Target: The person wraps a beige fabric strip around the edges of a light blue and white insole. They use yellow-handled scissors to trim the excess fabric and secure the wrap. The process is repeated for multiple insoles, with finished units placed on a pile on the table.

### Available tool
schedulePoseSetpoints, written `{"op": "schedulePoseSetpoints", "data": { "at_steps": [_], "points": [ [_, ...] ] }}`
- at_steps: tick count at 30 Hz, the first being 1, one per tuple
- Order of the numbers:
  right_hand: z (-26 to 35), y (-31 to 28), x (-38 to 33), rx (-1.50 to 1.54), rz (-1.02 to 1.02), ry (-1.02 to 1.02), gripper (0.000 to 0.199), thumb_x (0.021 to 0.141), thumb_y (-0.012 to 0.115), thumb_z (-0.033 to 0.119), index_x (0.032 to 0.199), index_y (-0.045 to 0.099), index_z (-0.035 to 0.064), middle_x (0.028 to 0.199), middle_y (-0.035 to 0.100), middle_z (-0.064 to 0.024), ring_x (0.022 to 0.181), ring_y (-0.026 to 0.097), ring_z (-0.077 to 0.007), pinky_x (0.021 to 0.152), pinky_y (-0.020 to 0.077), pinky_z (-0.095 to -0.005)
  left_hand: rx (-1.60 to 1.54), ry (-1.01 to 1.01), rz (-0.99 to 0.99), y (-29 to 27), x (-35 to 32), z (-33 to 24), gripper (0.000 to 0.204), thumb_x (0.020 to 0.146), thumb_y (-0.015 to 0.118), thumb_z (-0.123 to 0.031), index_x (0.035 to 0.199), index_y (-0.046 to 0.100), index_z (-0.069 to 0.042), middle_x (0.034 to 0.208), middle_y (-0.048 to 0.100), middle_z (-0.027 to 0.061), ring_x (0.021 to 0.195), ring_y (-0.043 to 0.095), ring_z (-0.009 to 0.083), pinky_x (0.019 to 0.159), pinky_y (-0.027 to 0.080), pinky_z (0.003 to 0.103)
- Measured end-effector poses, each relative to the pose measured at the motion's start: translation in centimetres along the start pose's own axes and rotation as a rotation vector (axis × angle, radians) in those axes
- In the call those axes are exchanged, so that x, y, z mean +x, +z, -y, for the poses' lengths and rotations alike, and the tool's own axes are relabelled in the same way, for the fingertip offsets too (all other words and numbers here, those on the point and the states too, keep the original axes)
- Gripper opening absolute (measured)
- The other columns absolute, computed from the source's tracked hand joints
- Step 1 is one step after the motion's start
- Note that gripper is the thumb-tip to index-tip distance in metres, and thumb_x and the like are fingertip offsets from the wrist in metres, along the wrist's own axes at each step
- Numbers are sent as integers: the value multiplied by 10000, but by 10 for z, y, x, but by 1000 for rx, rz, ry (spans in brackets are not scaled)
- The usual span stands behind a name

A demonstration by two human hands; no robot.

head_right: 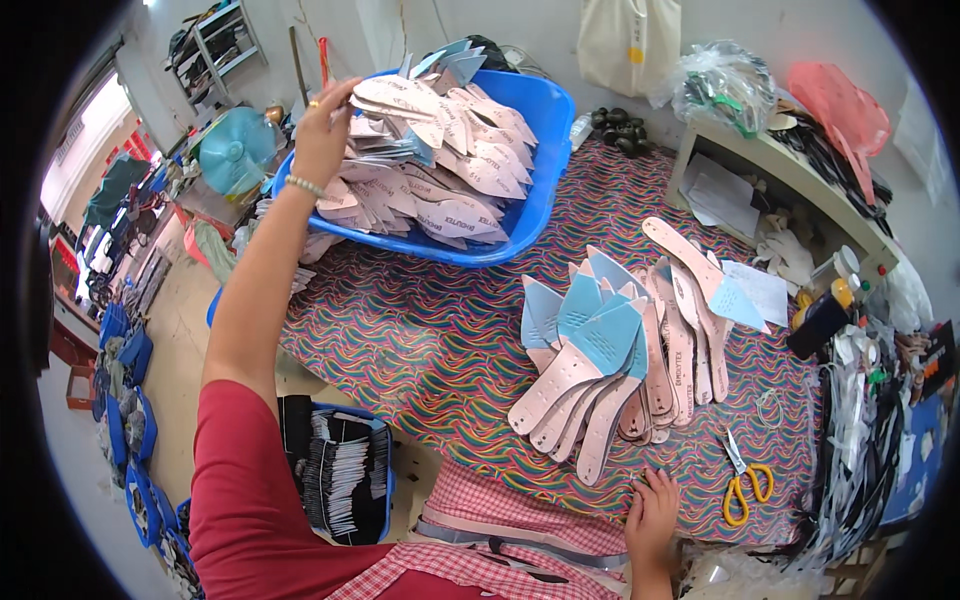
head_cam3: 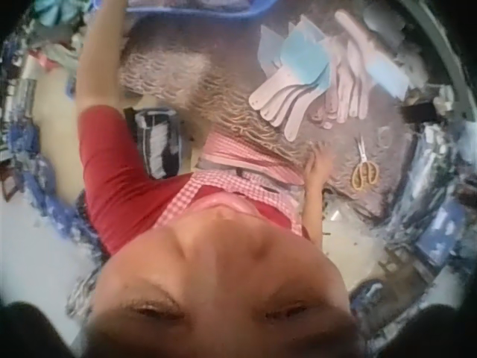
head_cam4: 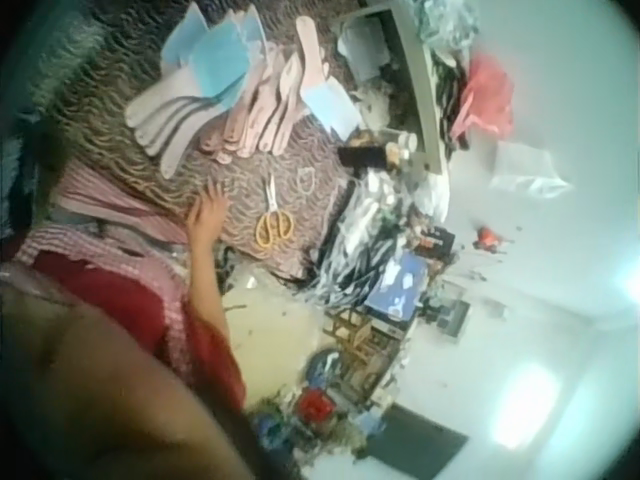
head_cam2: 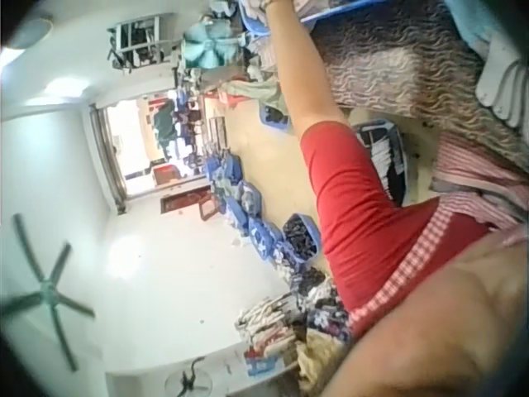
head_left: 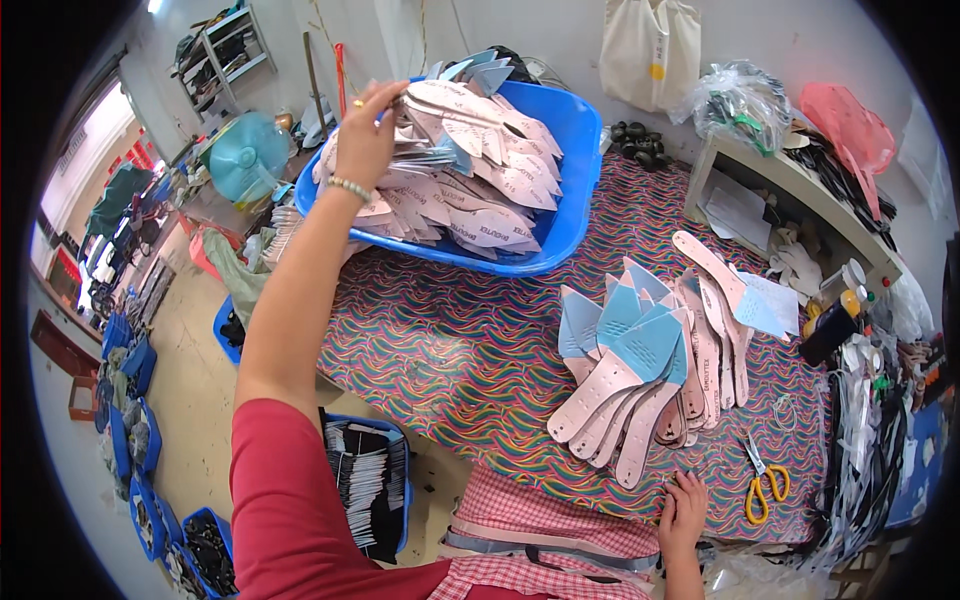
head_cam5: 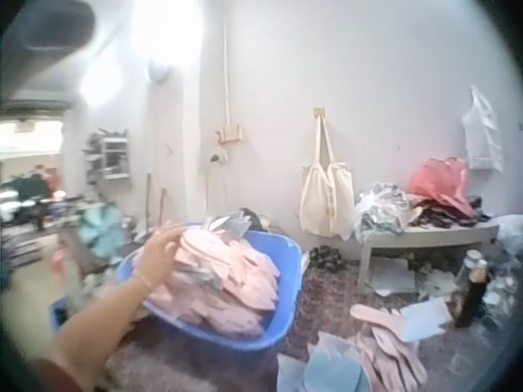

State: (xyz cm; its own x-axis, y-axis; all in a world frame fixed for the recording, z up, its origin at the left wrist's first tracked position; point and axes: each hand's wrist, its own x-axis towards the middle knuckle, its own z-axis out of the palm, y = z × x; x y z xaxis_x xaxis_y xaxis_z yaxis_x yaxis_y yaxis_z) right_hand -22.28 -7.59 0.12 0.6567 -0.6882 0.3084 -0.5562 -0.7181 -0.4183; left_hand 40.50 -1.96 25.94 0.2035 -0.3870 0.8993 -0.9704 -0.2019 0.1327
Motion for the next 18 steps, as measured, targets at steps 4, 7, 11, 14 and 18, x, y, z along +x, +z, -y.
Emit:
{"op": "schedulePoseSetpoints", "data": {
  "at_steps": [4,7,11,14,18],
  "points": [
    [-2,2,1,-8,-20,7,175,835,566,42,1003,614,49,1183,594,-111,1170,512,-347,1040,334,-517,595,110,242,21,11,31,461,840,523,-34,1219,610,-282,1334,531,73,1335,370,318,1113,228,482],
    [-4,2,1,-11,-24,17,165,832,570,43,990,619,49,1180,598,-107,1167,517,-338,1037,338,-514,717,-104,691,32,-11,32,645,796,475,35,1331,506,-325,1440,427,59,1395,273,305,1142,132,525],
    [-2,0,3,-11,-28,30,163,832,572,44,987,622,47,1176,599,-108,1166,516,-335,1037,337,-511,766,-50,676,41,-26,29,613,806,469,16,1347,493,-271,1463,392,71,1401,260,305,1143,136,517],
    [-4,0,3,0,-21,29,173,831,572,48,996,623,48,1174,595,-112,1172,510,-336,1037,337,-511,783,-10,588,31,-26,25,590,809,478,-3,1360,478,-215,1446,411,105,1396,268,313,1146,141,501],
    [-4,1,3,-10,-37,42,182,825,578,47,1001,622,54,1165,590,-111,1169,505,-335,1035,341,-504,369,186,277,8,-41,-36,477,857,536,-62,1330,488,-105,1381,462,182,1335,357,355,1097,272,455]
  ]
}}
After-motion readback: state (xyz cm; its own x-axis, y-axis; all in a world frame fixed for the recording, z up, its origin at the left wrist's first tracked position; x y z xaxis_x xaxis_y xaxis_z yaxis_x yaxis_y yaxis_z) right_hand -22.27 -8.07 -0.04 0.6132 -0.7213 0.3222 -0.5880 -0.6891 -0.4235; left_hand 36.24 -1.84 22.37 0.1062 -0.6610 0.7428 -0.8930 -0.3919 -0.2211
